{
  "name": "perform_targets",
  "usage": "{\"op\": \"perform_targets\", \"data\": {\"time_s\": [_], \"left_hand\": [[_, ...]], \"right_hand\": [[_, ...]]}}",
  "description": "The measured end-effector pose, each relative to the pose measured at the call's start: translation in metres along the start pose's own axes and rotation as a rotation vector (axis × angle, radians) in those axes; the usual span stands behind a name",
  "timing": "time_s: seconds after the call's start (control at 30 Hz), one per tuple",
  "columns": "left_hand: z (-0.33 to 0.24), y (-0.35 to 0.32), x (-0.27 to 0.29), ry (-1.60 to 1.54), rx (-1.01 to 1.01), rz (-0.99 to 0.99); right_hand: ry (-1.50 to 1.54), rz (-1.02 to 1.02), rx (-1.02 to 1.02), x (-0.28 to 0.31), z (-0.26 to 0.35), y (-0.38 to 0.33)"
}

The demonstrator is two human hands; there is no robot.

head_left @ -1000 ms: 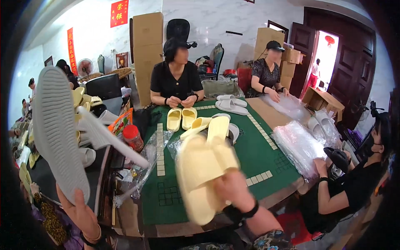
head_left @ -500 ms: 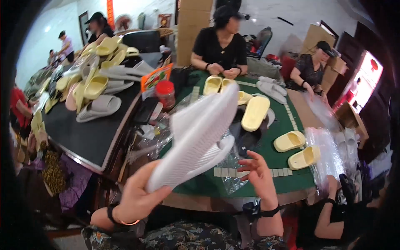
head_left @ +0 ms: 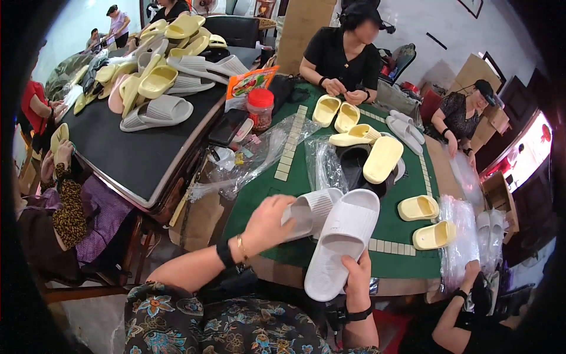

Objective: The recorder is inspecting and tidying finished slippers at a production table.

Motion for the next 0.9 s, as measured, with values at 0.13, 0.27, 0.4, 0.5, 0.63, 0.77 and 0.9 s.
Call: {"op": "perform_targets", "data": {"time_s": [0.13,0.27,0.4,0.5,0.63,0.77,0.9], "left_hand": [[0.05,0.008,-0.033,0.008,0.267,0.237],[0.044,0.0,-0.029,-0.236,0.453,0.288],[0.017,-0.027,-0.006,-0.34,0.406,0.4],[0.031,-0.035,0.012,-0.815,0.724,0.232],[0.053,-0.052,0.032,-1.01,0.696,0.015],[0.051,-0.063,0.039,-0.088,0.433,-0.016],[0.019,-0.063,0.043,0.023,0.423,0.132]], "right_hand": [[-0.015,0.023,0.075,0.007,-0.01,0.006],[0.019,-0.029,0.031,-0.009,-0.002,0.012],[-0.157,0.187,0.177,-0.022,0.0,0.019],[0.035,0.535,0.088,-0.047,0.009,0.016],[-0.326,0.39,-0.024,-0.041,-0.007,0.024],[-1.069,0.046,0.25,-0.036,-0.02,0.022],[-1.157,0.011,-0.058,-0.02,-0.045,0.018]]}}
Point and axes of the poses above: each hand's wrist, its own y-axis towards the middle knuckle, its own x-axis out of the back of the hand, z = x × y, the point moved 1 cm from there along y, towards the middle knuckle, and after that the axes turned 9 degrees about z, right-handed, at the moved point
